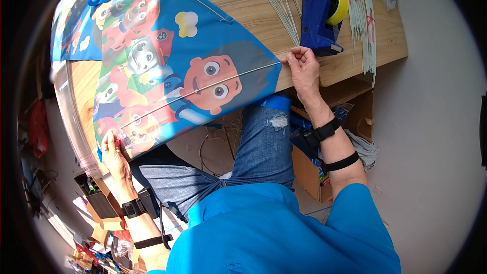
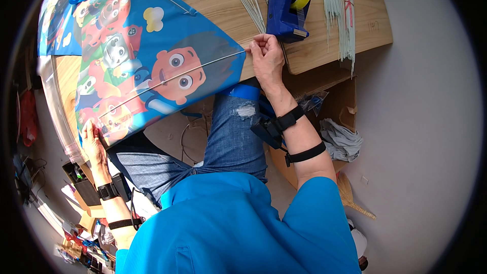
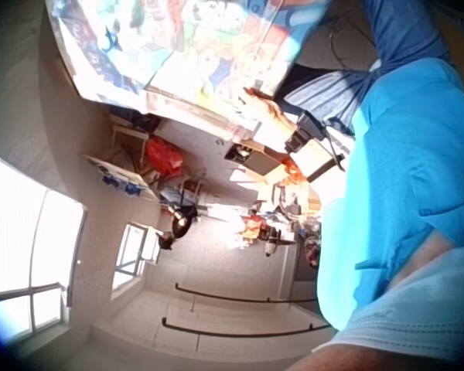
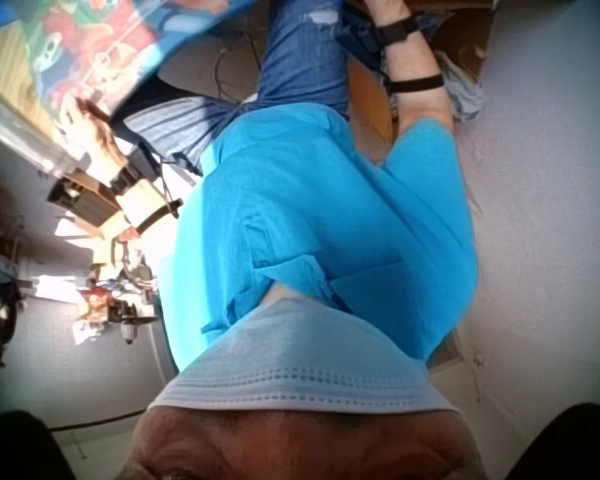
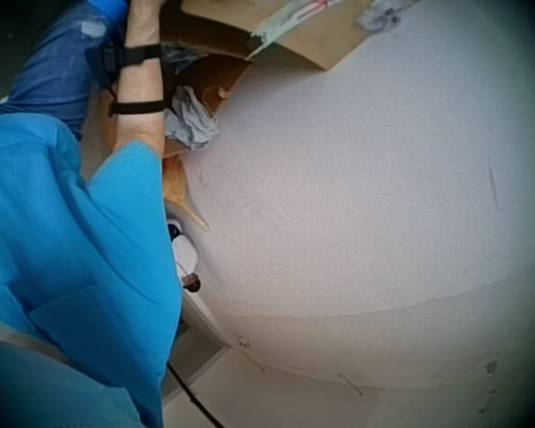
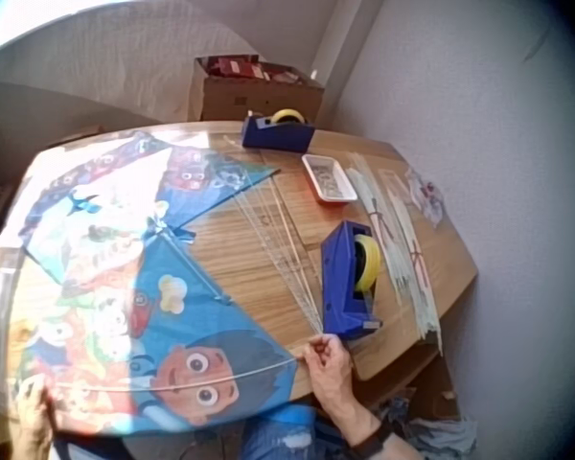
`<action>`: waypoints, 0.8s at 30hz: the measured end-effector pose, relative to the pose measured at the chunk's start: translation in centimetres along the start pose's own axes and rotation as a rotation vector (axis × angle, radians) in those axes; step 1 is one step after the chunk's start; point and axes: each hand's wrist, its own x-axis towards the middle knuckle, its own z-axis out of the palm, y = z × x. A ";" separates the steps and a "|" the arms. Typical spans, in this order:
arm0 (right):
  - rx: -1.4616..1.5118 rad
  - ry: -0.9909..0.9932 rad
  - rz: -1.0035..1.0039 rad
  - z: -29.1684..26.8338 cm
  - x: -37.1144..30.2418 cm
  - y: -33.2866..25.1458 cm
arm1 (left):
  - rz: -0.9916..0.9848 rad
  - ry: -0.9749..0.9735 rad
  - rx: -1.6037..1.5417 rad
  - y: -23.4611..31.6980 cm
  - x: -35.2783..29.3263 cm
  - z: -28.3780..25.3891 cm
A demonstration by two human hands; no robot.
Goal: Insert a support rod into the sleeve of a plastic kite and tape it in place.
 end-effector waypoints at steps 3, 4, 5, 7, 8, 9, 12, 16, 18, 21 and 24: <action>0.010 0.018 -0.006 -0.1 0.0 0.2 | -0.040 -0.001 -0.022 0.1 -0.1 0.2; 0.008 0.026 -0.011 -0.1 0.0 0.3 | -0.040 -0.002 -0.022 0.1 -0.1 0.2; 0.007 0.027 -0.011 -0.1 0.0 0.3 | -0.040 -0.006 -0.016 0.1 -0.1 0.2; 0.005 0.021 -0.018 0.0 0.0 0.4 | -0.038 -0.008 -0.010 -0.1 0.1 -0.1; 0.005 0.021 -0.018 0.0 0.0 0.4 | -0.016 -0.014 -0.002 -0.2 0.2 -0.3; -0.007 0.021 -0.015 0.1 0.1 0.3 | 0.005 -0.019 0.005 -0.3 0.2 -0.4; -0.013 0.016 -0.015 0.1 0.1 0.3 | -0.008 -0.020 -0.010 -0.5 0.4 -0.6; 0.000 0.005 -0.003 0.1 0.0 0.0 | 0.027 -0.041 0.009 -0.3 0.4 -0.4; -0.015 -0.020 0.003 -0.1 0.0 0.0 | 0.025 -0.038 -0.005 -0.1 0.3 -0.3; -0.038 -0.025 0.000 -0.3 -0.1 -0.1 | 0.018 -0.020 0.002 0.0 0.0 0.2; -0.039 0.005 -0.008 -0.3 -0.2 0.1 | -0.019 0.015 -0.012 0.4 -0.2 0.8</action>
